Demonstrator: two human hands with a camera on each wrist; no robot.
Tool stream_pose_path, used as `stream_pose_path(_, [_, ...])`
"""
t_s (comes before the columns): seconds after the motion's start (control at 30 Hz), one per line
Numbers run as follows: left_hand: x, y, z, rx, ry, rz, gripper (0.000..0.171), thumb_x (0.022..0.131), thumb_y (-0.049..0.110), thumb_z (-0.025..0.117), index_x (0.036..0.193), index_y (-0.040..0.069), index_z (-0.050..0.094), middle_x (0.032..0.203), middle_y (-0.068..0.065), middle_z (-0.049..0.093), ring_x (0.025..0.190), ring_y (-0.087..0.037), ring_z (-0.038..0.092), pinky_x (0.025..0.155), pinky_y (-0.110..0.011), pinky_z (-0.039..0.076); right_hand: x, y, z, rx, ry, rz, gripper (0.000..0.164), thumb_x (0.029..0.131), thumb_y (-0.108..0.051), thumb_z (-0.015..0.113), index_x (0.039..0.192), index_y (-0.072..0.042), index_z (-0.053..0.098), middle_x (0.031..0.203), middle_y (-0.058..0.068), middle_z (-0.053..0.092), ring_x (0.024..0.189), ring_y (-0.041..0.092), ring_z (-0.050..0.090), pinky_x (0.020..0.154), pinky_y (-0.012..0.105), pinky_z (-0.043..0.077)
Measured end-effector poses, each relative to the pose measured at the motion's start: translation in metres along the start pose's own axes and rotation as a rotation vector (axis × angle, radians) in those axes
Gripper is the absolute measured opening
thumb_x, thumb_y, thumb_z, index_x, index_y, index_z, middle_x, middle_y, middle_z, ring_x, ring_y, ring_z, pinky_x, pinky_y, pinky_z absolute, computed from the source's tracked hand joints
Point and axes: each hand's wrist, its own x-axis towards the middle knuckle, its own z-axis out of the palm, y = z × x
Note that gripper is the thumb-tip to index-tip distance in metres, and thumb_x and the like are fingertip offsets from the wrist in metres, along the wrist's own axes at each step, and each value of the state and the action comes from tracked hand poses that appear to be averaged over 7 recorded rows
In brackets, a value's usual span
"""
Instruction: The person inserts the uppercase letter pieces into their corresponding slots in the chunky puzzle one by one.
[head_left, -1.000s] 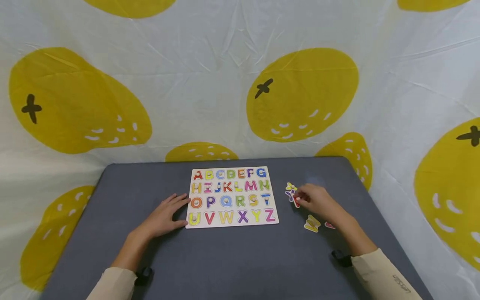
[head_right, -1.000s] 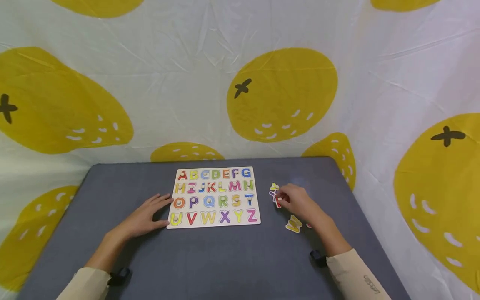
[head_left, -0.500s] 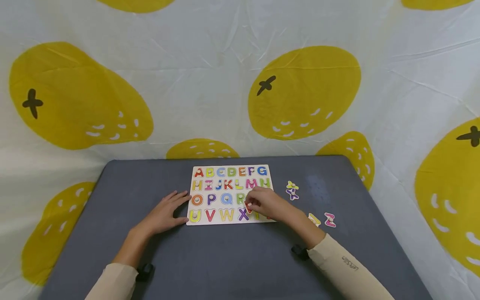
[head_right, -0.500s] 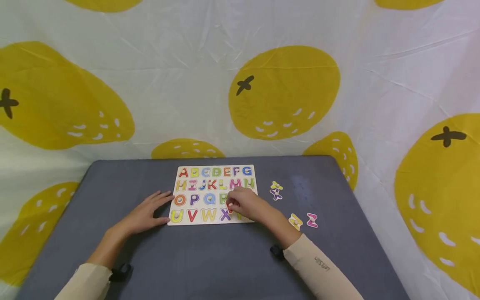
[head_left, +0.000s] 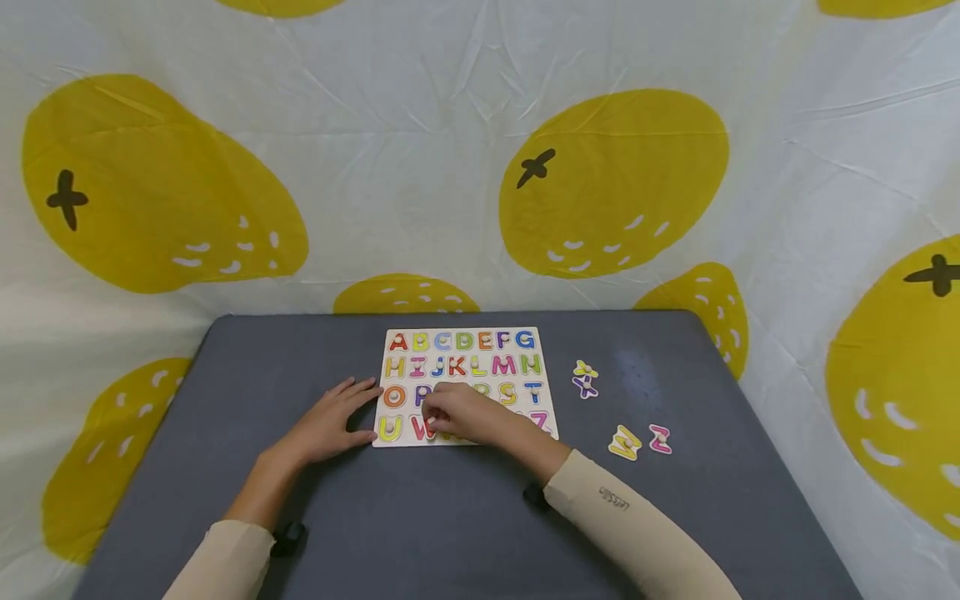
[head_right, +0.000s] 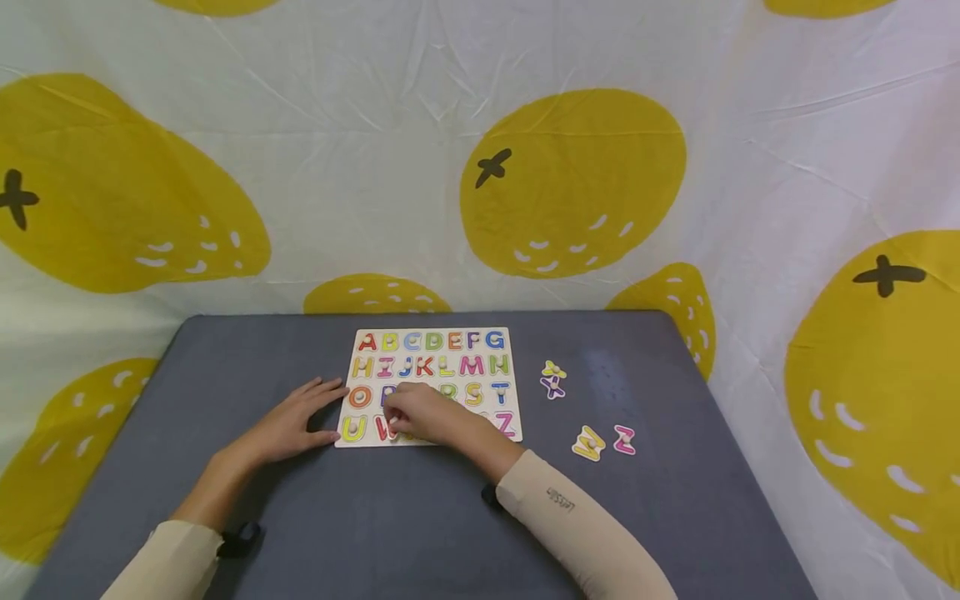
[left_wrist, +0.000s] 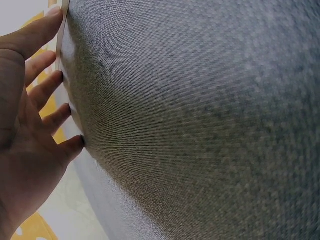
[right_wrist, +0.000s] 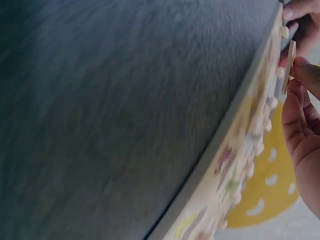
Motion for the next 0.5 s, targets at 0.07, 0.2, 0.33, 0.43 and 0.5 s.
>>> stream_pose_path(0.07, [0.000, 0.000, 0.000, -0.004, 0.004, 0.001, 0.076, 0.088, 0.035, 0.081, 0.154, 0.012, 0.050, 0.162, -0.015, 0.043, 0.152, -0.050, 0.028, 0.118, -0.073, 0.022, 0.007, -0.002, 0.005, -0.017, -0.011, -0.002, 0.005, 0.094, -0.012, 0.074, 0.092, -0.013, 0.070, 0.086, -0.002, 0.059, 0.078, 0.007, 0.051, 0.070, 0.017, 0.040])
stream_pose_path(0.2, [0.000, 0.000, 0.000, -0.010, 0.004, -0.001, 0.076, 0.089, 0.034, 0.081, 0.154, 0.013, 0.050, 0.162, -0.015, 0.043, 0.152, -0.050, 0.027, 0.118, -0.073, 0.022, 0.017, -0.003, 0.014, -0.050, -0.037, 0.009, 0.006, 0.095, -0.012, 0.073, 0.091, -0.014, 0.070, 0.085, -0.004, 0.058, 0.077, 0.007, 0.050, 0.069, 0.016, 0.038])
stream_pose_path(0.33, [-0.001, 0.001, -0.001, -0.013, 0.008, 0.002, 0.075, 0.089, 0.033, 0.082, 0.154, 0.013, 0.050, 0.162, -0.015, 0.044, 0.152, -0.051, 0.028, 0.118, -0.073, 0.023, 0.023, -0.003, 0.020, -0.072, -0.049, 0.005, 0.007, 0.094, -0.010, 0.072, 0.088, -0.014, 0.070, 0.083, -0.004, 0.058, 0.075, 0.007, 0.050, 0.067, 0.016, 0.037])
stream_pose_path(0.43, [-0.002, 0.003, -0.002, -0.017, 0.015, 0.010, 0.074, 0.089, 0.033, 0.082, 0.153, 0.012, 0.051, 0.161, -0.015, 0.045, 0.151, -0.051, 0.029, 0.118, -0.073, 0.024, 0.026, -0.003, 0.021, -0.093, -0.055, 0.001, 0.008, 0.094, -0.009, 0.070, 0.088, -0.014, 0.071, 0.083, -0.003, 0.058, 0.074, 0.007, 0.050, 0.067, 0.016, 0.038])
stream_pose_path(0.5, [-0.002, 0.004, -0.002, -0.016, 0.014, 0.011, 0.074, 0.089, 0.033, 0.082, 0.153, 0.012, 0.051, 0.161, -0.016, 0.045, 0.151, -0.051, 0.030, 0.117, -0.073, 0.024, 0.027, -0.003, 0.022, -0.111, -0.062, 0.003, 0.008, 0.095, -0.009, 0.069, 0.089, -0.014, 0.071, 0.084, -0.003, 0.058, 0.074, 0.008, 0.050, 0.067, 0.017, 0.038])
